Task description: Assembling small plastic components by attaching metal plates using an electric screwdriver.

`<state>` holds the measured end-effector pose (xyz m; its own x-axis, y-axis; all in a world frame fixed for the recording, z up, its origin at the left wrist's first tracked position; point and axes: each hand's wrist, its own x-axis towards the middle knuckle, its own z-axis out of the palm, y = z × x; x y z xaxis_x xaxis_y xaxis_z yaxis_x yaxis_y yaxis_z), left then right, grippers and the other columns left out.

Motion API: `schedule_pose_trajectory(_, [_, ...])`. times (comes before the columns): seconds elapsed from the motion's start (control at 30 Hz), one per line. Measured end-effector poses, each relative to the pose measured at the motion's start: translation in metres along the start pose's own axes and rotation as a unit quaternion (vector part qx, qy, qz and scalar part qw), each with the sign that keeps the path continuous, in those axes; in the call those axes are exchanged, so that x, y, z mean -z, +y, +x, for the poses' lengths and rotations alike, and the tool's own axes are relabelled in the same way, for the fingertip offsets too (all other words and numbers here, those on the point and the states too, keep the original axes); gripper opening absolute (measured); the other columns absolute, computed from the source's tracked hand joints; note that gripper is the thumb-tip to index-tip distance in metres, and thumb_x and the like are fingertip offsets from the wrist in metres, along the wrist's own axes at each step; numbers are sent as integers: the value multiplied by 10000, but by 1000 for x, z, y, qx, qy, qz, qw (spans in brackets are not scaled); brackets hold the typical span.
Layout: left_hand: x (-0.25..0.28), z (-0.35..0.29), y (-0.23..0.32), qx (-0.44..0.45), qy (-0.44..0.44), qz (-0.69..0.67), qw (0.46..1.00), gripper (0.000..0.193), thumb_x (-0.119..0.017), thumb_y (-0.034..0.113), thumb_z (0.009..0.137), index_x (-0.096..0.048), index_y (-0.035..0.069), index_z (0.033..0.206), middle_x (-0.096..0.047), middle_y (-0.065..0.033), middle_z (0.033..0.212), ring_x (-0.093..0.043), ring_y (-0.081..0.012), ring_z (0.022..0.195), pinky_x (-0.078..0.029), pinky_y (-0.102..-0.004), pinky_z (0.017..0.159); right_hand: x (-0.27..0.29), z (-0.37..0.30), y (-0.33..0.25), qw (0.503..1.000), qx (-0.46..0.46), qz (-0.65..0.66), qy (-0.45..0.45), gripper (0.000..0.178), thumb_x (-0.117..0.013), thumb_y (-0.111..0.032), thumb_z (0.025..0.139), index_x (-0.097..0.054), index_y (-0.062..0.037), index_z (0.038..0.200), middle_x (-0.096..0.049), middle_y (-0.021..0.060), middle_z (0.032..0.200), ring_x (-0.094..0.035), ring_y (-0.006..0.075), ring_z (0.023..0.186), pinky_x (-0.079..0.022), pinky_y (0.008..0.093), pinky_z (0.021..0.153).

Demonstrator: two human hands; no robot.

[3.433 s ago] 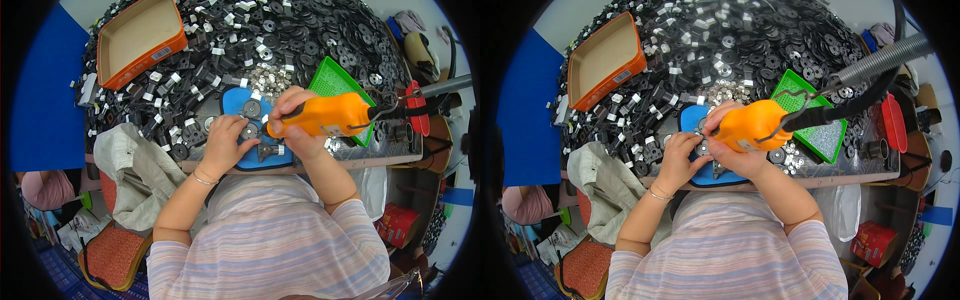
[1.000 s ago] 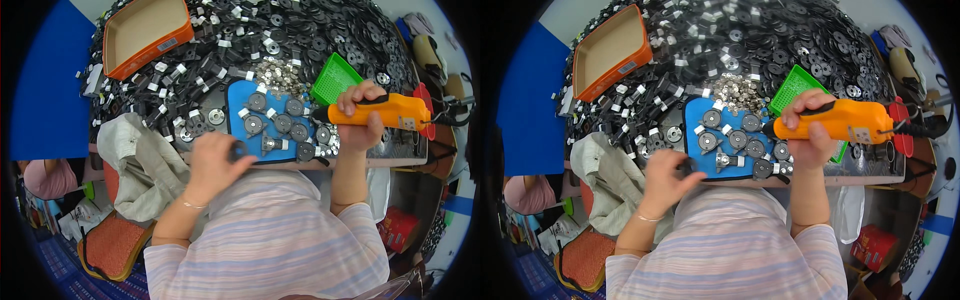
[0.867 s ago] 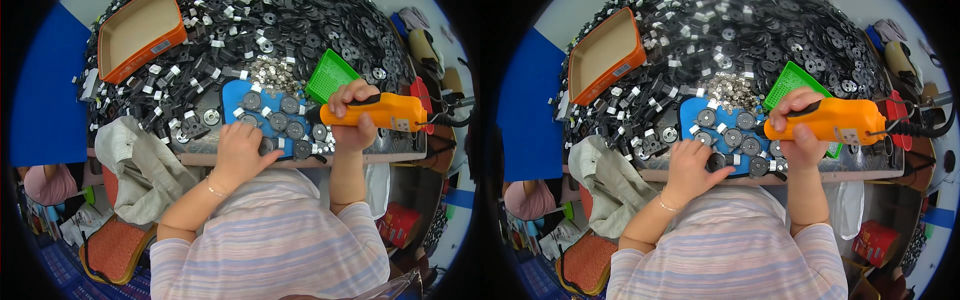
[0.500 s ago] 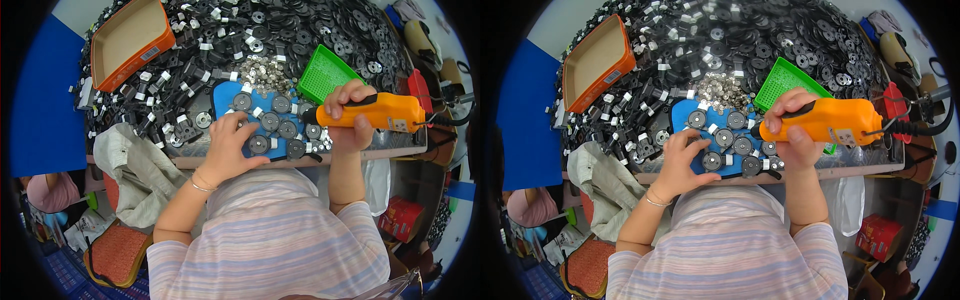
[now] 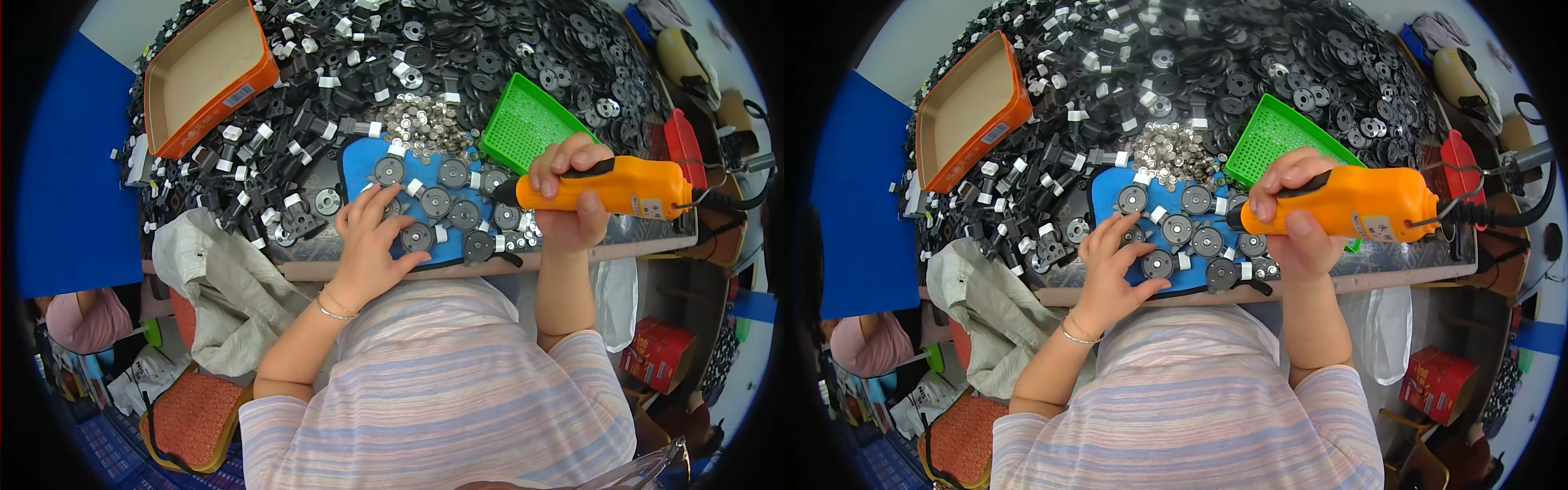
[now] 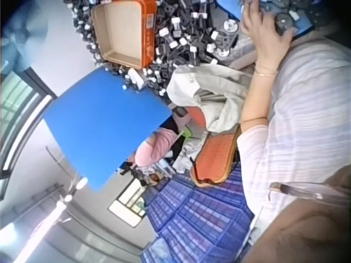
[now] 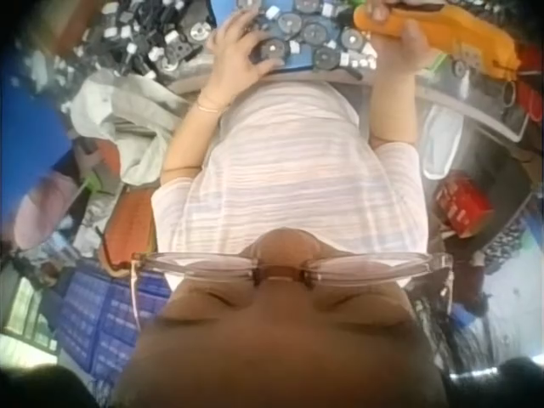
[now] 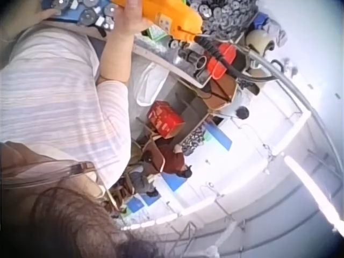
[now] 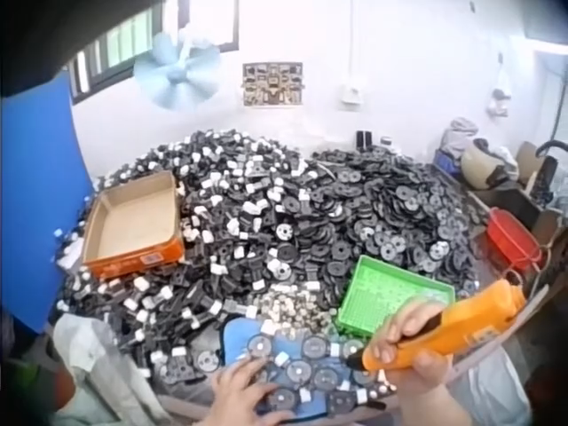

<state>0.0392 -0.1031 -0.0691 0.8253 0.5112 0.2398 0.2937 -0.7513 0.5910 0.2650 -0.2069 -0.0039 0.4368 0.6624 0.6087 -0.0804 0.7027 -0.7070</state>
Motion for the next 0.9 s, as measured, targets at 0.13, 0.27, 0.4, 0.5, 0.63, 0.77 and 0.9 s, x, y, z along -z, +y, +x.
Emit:
schedule_pose_trajectory(0.13, [-1, -5, -6, -8, 25, -5, 1000, 476, -803, 390, 606, -680, 102, 965, -483, -96, 1338, -330, -315, 1299, -191, -474, 1023, 1, 0, -1, 1000, 4, -5, -1, 346, -629, -276, 826, -496, -42, 1043, -478, 102, 935, -504, 150, 680, -418, 294, 653])
schedule_pose_trajectory(0.27, [-3, -4, -6, -15, 27, -1, 1000, 480, -804, 394, 603, -683, 102, 965, -485, -91, 1340, -335, -309, 1296, -189, -477, 1024, 2, 2, -1, 1000, 10, 0, -4, 341, -626, -275, 828, -496, -42, 1039, -477, 103, 939, -502, 150, 680, -419, 295, 656])
schedule_pose_trajectory(0.4, [-6, -3, -7, -17, 34, -2, 999, 475, -811, 390, 589, -691, 109, 953, -487, -83, 1340, -338, -308, 1294, -188, -478, 1027, 3, 2, -1, 1000, 15, -5, -7, 341, -624, -274, 830, -496, -43, 1046, -477, 104, 942, -500, 149, 682, -419, 296, 659])
schedule_pose_trajectory(0.5, [-6, -4, -10, -5, 31, -23, 999, 465, -818, 382, 576, -704, 117, 940, -489, -74, 1340, -335, -308, 1296, -186, -476, 1031, 6, 1, -4, 1000, 15, -5, -2, 343, -626, -274, 829, -500, -46, 1053, -478, 103, 943, -501, 147, 689, -419, 295, 666])
schedule_pose_trajectory(0.63, [-5, -3, -10, 7, 17, -20, 1000, 466, -818, 387, 572, -714, 125, 943, -462, -74, 1367, -317, -314, 1308, -157, -507, 1045, 12, 6, -11, 999, 40, -23, 14, 327, -613, -261, 840, -504, -46, 1061, -478, 97, 943, -501, 154, 697, -418, 304, 673])
schedule_pose_trajectory(0.77, [-2, -1, -8, 13, -14, -2, 1000, 463, -810, 405, 588, -718, 139, 956, -404, -85, 1421, -251, -336, 1352, -120, -548, 1052, 39, 16, -16, 987, 95, -89, 98, 292, -606, -227, 842, -518, -47, 1054, -513, 105, 961, -517, 182, 723, -428, 324, 683])
schedule_pose_trajectory(0.9, [-2, 3, -5, 1, -27, 15, 1000, 453, -795, 419, 611, -716, 146, 964, -359, -94, 1454, -234, -352, 1358, -103, -587, 1039, 52, 17, 7, 974, 72, -132, 170, 239, -625, -94, 814, -524, -29, 1020, -552, 116, 932, -542, 184, 704, -460, 312, 658])
